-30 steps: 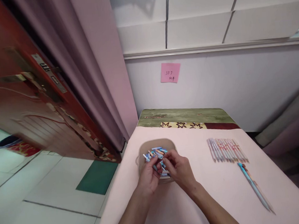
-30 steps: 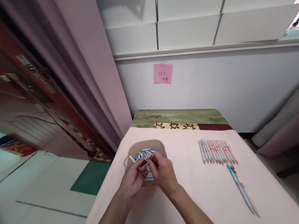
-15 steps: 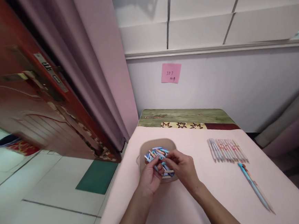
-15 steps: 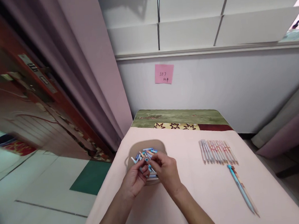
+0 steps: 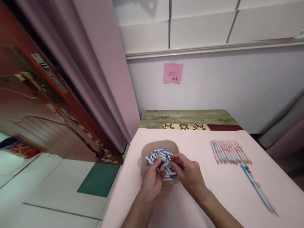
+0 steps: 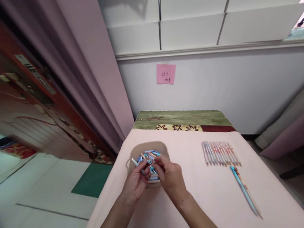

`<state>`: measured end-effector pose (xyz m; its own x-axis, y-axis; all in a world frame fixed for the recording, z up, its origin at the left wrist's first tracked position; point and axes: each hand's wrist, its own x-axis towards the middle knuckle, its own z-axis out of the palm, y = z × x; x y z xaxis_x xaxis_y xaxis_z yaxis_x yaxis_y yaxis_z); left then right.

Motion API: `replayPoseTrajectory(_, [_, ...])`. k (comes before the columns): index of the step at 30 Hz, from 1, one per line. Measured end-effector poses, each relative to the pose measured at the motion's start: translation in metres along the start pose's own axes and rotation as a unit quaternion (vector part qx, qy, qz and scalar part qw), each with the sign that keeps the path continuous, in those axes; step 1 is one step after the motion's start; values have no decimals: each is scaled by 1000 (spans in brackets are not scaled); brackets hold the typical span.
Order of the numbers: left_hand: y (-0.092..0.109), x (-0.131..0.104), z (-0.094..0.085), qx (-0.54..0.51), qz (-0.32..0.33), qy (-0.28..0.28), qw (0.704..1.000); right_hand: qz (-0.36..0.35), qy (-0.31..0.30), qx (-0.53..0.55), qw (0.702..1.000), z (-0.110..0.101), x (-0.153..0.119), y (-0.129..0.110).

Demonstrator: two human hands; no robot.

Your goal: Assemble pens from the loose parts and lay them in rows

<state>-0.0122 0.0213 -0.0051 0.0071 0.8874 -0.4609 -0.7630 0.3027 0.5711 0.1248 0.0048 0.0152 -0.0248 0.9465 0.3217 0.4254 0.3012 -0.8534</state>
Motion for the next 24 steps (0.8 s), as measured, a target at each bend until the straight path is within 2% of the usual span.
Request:
replayPoseTrajectory(3, [-3,-3,1,8,21,-3,1000,0,-21,7,1000,0,0,2])
replayPoseTrajectory(9, [-7,-9,6,28,7,-20,999,3,-38,-33,999,-1,0,7])
replayPoseTrajectory(16, [-9,-9,10,48,11,-41,998,23,-65,-54,996,-8,2,-2])
replayPoseTrajectory(18, [-9,-10,11,37,-11,-31,999,34,-55,-73,995,-8,5,0])
replayPoseTrajectory(20, [-8,-9,12,13,-59,-15,998,56,-45,-57,996,-9,9,5])
replayPoseTrajectory(22, [-6,-8,12,-19,-108,-13,994,85,-43,15,995,-9,10,10])
replayPoseTrajectory(24, [-4,-5,11,-48,-119,-12,992,97,-32,89,991,-9,7,14])
